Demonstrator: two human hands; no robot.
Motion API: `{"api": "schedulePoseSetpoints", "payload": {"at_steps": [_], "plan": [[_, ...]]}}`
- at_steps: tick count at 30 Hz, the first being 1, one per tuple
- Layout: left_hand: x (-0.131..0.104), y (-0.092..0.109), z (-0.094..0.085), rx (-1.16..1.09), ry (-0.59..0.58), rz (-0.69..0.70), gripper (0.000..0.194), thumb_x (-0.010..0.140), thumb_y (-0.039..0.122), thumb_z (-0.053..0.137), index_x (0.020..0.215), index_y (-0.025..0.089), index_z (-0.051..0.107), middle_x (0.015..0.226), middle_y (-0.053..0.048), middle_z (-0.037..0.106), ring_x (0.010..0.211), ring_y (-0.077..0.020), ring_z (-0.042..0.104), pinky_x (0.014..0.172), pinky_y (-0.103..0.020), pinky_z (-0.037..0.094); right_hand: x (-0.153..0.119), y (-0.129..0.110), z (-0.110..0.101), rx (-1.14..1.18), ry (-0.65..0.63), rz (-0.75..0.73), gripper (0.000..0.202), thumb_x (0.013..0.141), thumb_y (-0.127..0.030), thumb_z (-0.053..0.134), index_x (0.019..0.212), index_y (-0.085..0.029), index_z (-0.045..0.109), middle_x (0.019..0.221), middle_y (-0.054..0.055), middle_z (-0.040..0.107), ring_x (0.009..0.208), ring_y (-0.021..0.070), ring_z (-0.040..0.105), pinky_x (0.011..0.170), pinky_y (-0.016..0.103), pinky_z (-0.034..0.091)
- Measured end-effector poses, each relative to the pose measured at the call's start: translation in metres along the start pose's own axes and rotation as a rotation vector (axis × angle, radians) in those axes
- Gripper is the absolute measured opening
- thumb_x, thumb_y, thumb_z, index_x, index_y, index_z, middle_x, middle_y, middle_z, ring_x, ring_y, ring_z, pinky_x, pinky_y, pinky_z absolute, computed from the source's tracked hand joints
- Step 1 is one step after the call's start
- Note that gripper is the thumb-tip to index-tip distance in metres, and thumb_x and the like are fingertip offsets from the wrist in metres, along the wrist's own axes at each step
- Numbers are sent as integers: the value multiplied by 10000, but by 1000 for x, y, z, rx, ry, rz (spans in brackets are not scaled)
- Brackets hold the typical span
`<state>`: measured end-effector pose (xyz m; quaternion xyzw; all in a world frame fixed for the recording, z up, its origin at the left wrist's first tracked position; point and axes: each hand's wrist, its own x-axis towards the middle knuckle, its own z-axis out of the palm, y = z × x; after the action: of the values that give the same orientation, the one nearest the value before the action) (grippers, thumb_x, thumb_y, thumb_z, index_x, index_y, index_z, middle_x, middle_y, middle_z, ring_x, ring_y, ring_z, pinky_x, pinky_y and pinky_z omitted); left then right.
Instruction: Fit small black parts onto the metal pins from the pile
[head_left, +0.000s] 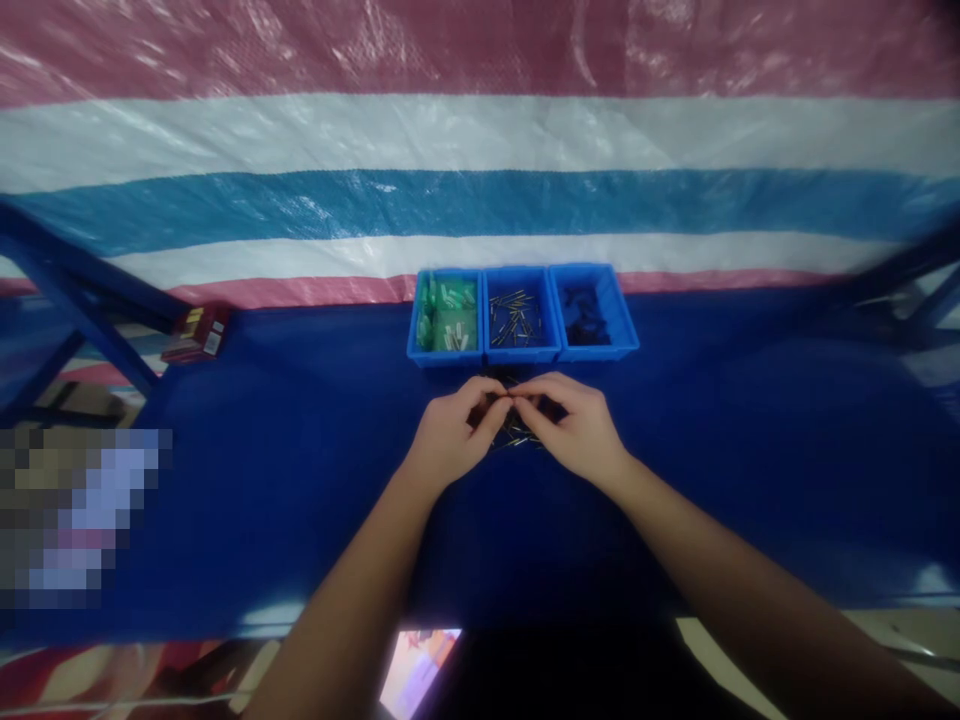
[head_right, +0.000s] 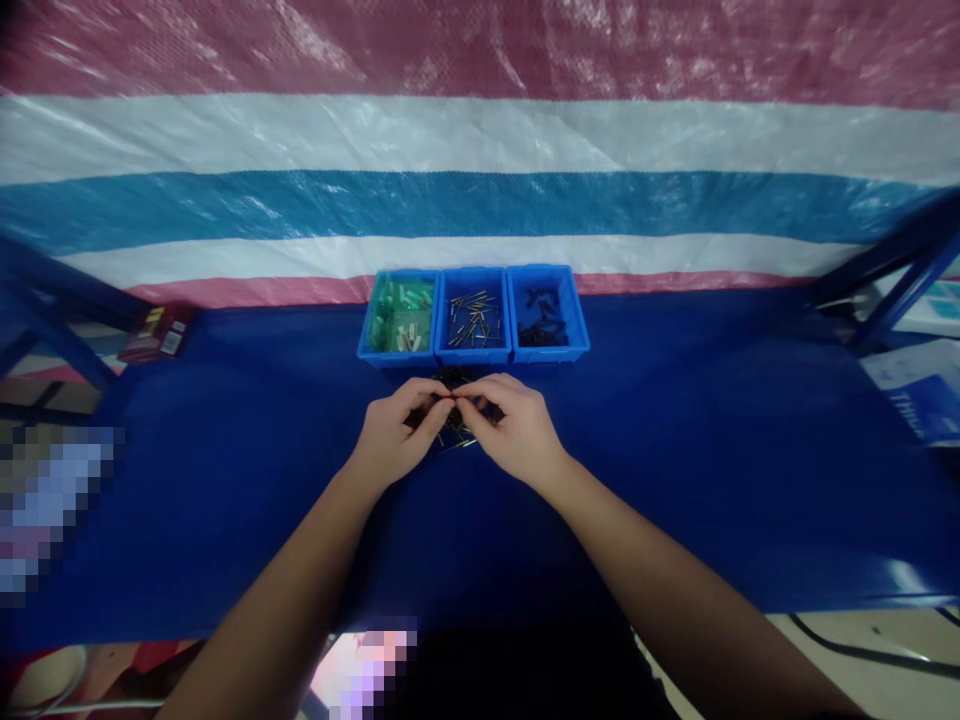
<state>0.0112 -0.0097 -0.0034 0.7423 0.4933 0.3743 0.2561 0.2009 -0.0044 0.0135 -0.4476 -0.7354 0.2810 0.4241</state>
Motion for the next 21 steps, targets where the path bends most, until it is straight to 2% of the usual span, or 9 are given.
{"api": "schedulePoseSetpoints", "payload": {"at_steps": [3, 8, 11, 15, 21], "plan": [[-1, -1, 2, 8, 6, -11, 147, 959, 316, 582, 1051, 214, 634, 667, 57, 644, 571, -84, 600, 586, -199, 440, 0, 2, 1, -11, 5, -14, 119, 886, -179, 664, 962, -204, 751, 914, 47, 747, 759, 157, 669, 640, 293, 545], [1, -2, -1, 68, 0, 15, 172, 977, 336, 561, 951, 200, 663, 741, 32, 676, 597, -84, 603, 583, -204, 432, 0, 2, 2, -23, 7, -58, 123, 891, -171, 658, 973, -199, 745, 946, 56, 743, 812, 168, 675, 695, 316, 564], [1, -1, -1, 43, 13, 48, 158, 969, 329, 582, 957, 203, 676, 762, 29, 696, 613, -82, 620, 596, -196, 448, 0, 1, 1, -22, 19, -62, 121, 890, -164, 657, 961, -204, 747, 971, 65, 739, 881, 188, 681, 720, 332, 569], [1, -1, 1, -36, 52, 110, 132, 937, 296, 635, 1025, 211, 683, 754, 33, 701, 601, -73, 621, 614, -180, 477, 1, -1, 0, 20, 58, -18, 104, 882, -179, 669, 940, -207, 751, 999, 76, 717, 896, 194, 675, 684, 323, 565], [0, -2, 5, -58, 88, 140, 168, 895, 242, 679, 1062, 227, 691, 628, 67, 597, 525, -61, 553, 580, -172, 471, 3, -2, -1, 162, 39, 107, 50, 867, -240, 706, 874, -203, 739, 934, 55, 714, 800, 164, 673, 628, 287, 538]]}}
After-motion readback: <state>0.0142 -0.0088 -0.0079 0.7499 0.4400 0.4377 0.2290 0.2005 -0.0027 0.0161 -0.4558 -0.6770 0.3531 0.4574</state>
